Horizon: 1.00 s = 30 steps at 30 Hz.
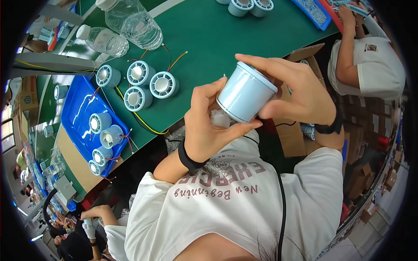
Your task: The person picks up small fans one at a time and wipes their surfaces with a cloth. After cleaning each fan, they place it into a cardboard box or onto a blue tray on the assembly line.
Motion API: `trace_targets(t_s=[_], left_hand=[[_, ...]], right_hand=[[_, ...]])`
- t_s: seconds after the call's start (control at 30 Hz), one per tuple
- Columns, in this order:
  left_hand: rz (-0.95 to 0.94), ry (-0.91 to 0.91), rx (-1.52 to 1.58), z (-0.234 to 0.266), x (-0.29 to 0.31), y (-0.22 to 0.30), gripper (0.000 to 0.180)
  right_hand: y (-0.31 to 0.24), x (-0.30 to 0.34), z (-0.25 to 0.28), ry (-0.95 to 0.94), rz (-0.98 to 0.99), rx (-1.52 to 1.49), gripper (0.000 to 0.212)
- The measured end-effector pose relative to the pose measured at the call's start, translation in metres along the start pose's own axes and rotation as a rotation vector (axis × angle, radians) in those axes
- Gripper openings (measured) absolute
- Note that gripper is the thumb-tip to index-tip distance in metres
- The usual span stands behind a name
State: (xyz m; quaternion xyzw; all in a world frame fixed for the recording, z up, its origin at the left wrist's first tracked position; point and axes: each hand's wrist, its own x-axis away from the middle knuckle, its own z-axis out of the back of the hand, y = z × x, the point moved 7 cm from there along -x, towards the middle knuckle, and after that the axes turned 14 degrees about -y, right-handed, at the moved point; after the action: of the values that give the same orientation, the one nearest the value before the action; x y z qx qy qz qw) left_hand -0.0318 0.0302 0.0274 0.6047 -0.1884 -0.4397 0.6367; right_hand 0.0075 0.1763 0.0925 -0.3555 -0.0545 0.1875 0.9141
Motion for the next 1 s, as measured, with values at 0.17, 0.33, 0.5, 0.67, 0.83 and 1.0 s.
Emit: trace_targets(t_s=[0.17, 0.33, 0.5, 0.67, 0.83, 1.0], left_hand=[[0.016, 0.031, 0.034, 0.006, 0.002, -0.004, 0.086], [0.064, 0.143, -0.159, 0.019, 0.004, -0.009, 0.081], [0.323, 0.097, -0.363, 0.032, 0.019, -0.017, 0.057], [0.397, -0.102, -0.346, 0.021, 0.028, -0.039, 0.032], [0.34, -0.063, -0.306, 0.016, 0.003, -0.056, 0.019], [0.332, 0.0, -0.349, 0.022, -0.006, -0.079, 0.017]], right_hand=[[0.011, -0.006, -0.005, 0.031, -0.066, -0.09, 0.067], [0.022, -0.032, -0.014, -0.018, -0.005, -0.206, 0.056], [0.061, -0.081, -0.023, -0.02, -0.025, 0.015, 0.057], [0.082, -0.135, -0.061, -0.027, 0.222, 0.232, 0.062], [0.072, -0.148, -0.052, -0.171, 0.27, 0.212, 0.062], [0.106, -0.165, 0.085, -0.143, -0.149, 0.078, 0.042]])
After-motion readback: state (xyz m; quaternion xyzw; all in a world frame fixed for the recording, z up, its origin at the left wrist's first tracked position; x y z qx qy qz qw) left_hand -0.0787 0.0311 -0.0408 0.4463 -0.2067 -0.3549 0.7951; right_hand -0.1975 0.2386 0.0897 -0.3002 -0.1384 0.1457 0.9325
